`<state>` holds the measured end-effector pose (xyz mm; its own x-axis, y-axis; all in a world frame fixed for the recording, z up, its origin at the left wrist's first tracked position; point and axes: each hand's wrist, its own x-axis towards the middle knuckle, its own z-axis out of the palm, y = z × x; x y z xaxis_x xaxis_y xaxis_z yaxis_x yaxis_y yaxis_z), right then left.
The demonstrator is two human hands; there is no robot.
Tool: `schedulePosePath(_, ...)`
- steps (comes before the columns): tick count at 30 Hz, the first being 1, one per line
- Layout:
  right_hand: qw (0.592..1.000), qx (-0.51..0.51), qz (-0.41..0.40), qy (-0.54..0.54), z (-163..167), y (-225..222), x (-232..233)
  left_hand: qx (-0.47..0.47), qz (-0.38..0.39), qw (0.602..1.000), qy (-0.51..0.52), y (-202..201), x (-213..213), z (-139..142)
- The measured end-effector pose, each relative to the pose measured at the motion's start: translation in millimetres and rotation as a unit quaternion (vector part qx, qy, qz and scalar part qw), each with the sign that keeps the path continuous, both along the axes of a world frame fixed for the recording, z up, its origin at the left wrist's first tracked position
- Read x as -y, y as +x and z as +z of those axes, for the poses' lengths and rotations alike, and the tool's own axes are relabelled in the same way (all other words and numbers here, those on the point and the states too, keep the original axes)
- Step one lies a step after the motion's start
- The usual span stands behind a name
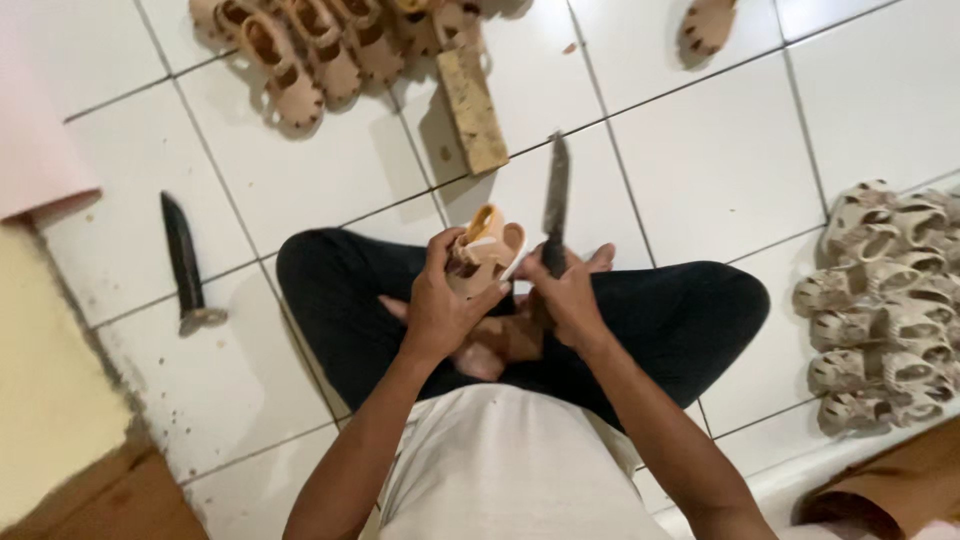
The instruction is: The person sits on a tiled floor and uses a knife to scrape and shape the edges of small shoe parts against a wooden block. They handle several shoe parts one at a time, scraping the edges and placing them aside.
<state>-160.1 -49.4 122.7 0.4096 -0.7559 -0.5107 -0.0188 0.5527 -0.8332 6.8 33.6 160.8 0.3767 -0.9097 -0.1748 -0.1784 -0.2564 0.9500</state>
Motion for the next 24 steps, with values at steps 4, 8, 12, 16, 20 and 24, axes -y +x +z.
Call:
schedulePosePath(4,0.998,0.001,-0.05,0.047,-5.2,-2.6,2.5,-0.014,-0.042,0.999,0.007,-15.7,8.7,-3.3)
schedulePosePath(8,0.993,0.015,-0.097,0.059,-3.4,-20.7,51.7,-0.006,-0.055,0.997,-0.055,-20.4,20.3,-15.6)
schedulePosePath(12,0.985,0.002,-0.172,-0.009,5.4,-44.1,155.1,0.006,-0.05,0.999,0.001,-16.1,36.0,-43.8)
schedulePosePath(16,0.955,-0.122,-0.223,-0.151,8.4,-85.9,211.5,0.085,-0.004,0.995,0.044,-6.0,55.0,-81.9)
schedulePosePath(20,0.962,-0.195,-0.139,-0.132,-16.2,-100.1,183.0,0.15,0.046,0.986,0.064,0.7,96.7,-114.0)
schedulePosePath(24,0.958,-0.266,-0.049,-0.092,-41.5,-93.7,151.8,0.143,0.06,0.976,0.151,-0.8,140.9,-122.0)
